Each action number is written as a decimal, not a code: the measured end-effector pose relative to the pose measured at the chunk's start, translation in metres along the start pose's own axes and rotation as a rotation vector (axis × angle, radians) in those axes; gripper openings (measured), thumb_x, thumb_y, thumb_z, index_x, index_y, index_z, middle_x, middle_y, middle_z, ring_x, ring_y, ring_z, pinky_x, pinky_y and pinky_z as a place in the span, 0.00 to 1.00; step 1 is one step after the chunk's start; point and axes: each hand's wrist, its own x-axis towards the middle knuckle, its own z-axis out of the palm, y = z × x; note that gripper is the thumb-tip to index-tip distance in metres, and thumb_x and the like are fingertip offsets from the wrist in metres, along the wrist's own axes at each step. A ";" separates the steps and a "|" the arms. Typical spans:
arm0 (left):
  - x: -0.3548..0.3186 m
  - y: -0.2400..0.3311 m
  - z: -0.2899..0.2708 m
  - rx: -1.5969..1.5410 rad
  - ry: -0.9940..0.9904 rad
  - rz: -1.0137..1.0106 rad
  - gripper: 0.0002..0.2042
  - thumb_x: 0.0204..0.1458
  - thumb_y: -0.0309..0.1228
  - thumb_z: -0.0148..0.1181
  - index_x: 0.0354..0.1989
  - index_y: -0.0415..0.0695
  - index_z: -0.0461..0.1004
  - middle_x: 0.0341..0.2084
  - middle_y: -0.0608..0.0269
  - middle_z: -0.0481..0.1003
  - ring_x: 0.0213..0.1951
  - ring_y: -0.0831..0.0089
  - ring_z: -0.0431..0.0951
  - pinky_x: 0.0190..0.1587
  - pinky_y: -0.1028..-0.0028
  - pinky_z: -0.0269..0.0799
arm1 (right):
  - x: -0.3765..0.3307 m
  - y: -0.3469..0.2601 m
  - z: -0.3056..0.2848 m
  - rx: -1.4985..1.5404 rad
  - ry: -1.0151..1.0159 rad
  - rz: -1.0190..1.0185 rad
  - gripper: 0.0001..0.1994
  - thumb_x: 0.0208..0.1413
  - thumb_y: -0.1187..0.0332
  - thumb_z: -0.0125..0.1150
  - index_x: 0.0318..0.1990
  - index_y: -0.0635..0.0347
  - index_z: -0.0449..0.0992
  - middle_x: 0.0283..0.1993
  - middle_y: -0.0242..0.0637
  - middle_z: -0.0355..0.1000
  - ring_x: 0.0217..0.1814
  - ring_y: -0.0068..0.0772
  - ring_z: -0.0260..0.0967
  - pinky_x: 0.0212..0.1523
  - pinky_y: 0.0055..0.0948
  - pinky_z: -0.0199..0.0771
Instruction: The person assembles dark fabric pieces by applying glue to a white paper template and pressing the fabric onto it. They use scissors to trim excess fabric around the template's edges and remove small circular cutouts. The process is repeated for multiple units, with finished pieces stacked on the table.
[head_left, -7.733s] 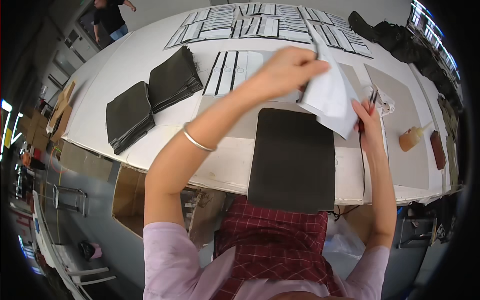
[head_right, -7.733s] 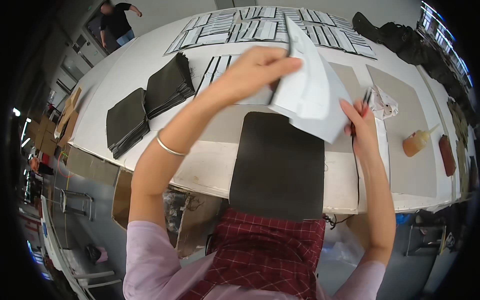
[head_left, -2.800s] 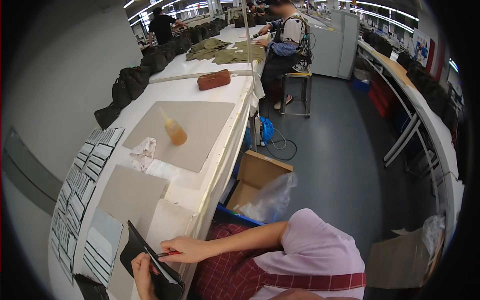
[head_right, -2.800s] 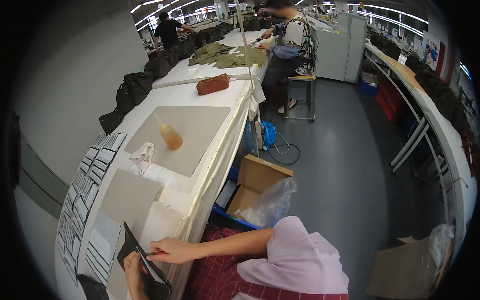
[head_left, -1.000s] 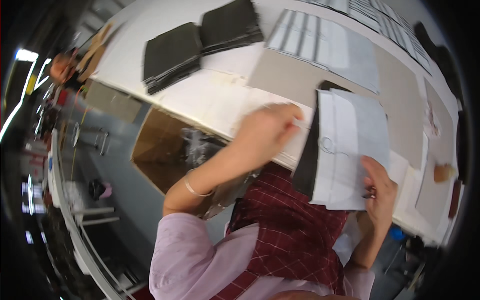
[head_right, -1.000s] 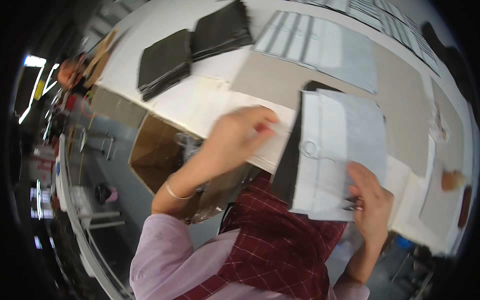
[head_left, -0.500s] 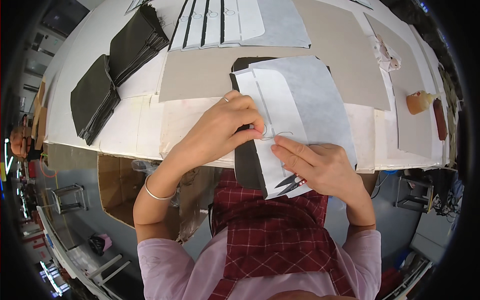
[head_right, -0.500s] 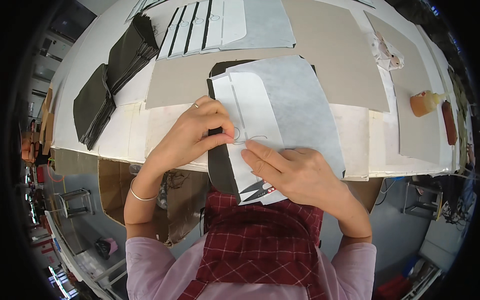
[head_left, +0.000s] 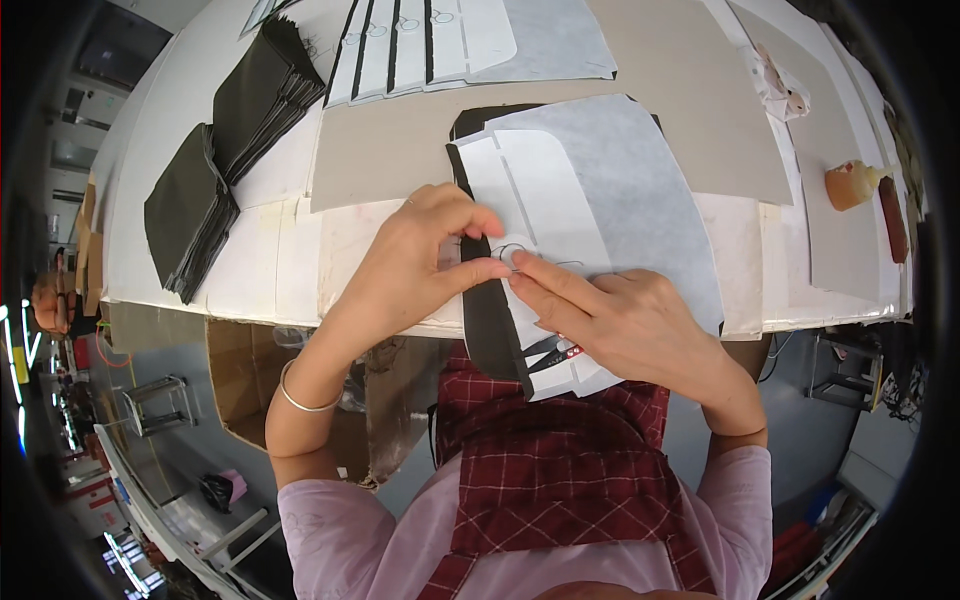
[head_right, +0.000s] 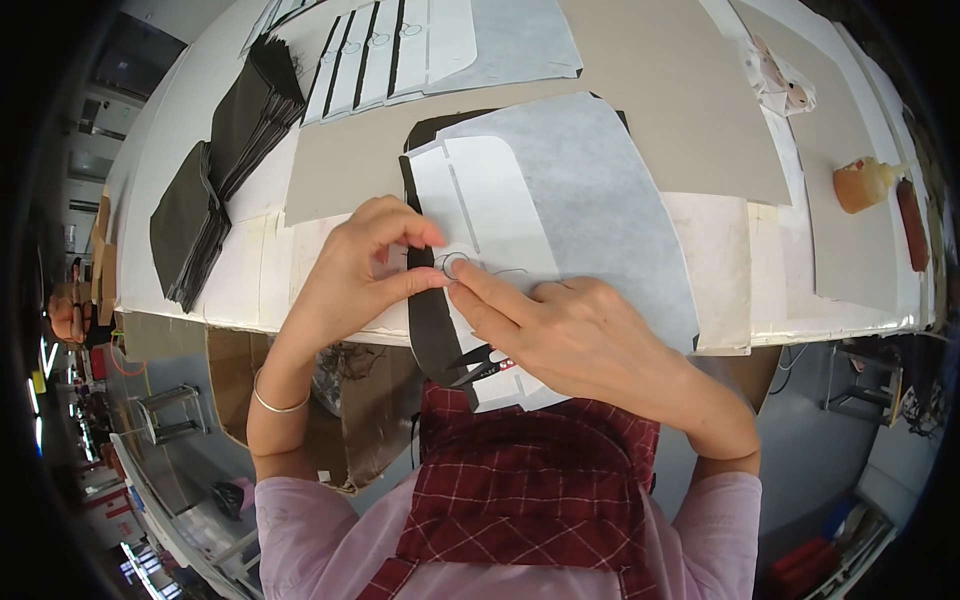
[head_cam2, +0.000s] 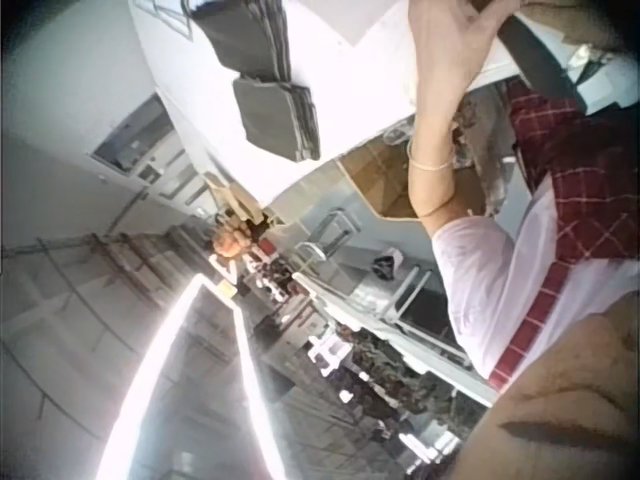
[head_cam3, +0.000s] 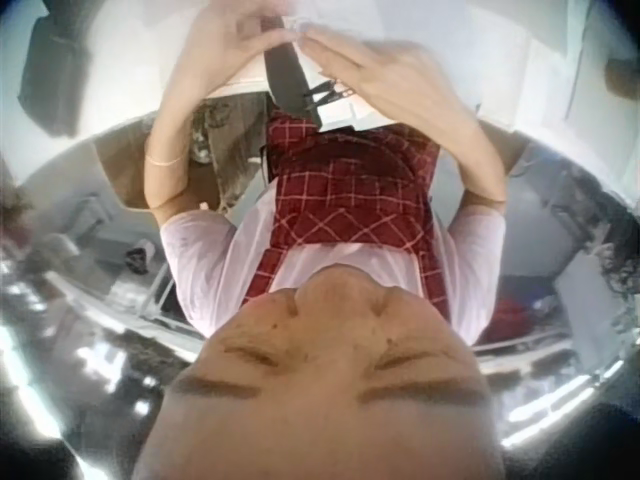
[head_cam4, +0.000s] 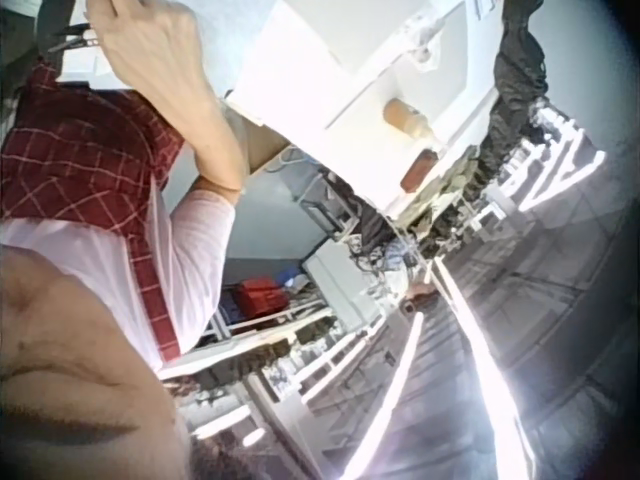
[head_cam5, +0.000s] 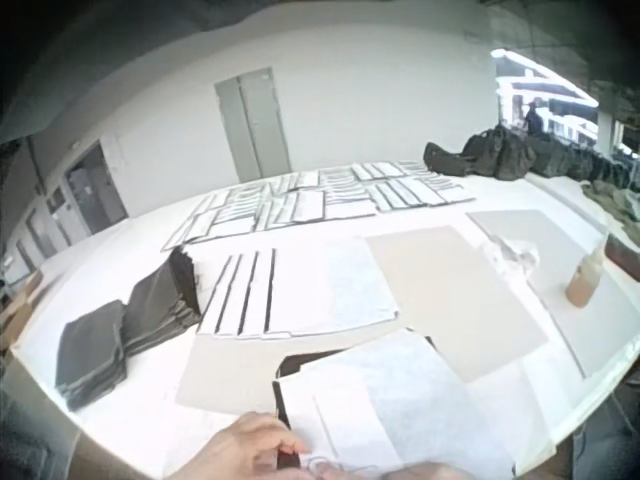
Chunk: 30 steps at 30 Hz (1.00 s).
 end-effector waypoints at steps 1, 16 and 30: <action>0.000 -0.001 0.000 -0.011 -0.018 -0.033 0.06 0.55 0.27 0.67 0.38 0.42 0.78 0.29 0.67 0.74 0.35 0.75 0.72 0.36 0.75 0.67 | 0.000 0.000 0.001 0.008 -0.002 0.006 0.23 0.51 0.70 0.61 0.57 0.56 0.76 0.63 0.32 0.72 0.19 0.20 0.67 0.21 0.21 0.70; -0.009 -0.003 0.006 -0.120 0.069 -0.130 0.03 0.56 0.24 0.63 0.36 0.38 0.77 0.34 0.60 0.73 0.37 0.66 0.72 0.40 0.72 0.69 | -0.002 0.001 0.003 0.031 0.013 0.023 0.24 0.50 0.72 0.61 0.58 0.55 0.77 0.64 0.33 0.72 0.18 0.21 0.67 0.19 0.21 0.69; 0.014 0.012 0.003 0.415 -0.057 0.148 0.05 0.51 0.22 0.66 0.34 0.40 0.75 0.30 0.60 0.73 0.35 0.59 0.73 0.39 0.66 0.69 | -0.003 0.002 0.002 0.029 0.011 0.016 0.22 0.49 0.70 0.62 0.56 0.55 0.77 0.64 0.30 0.72 0.19 0.20 0.67 0.21 0.21 0.71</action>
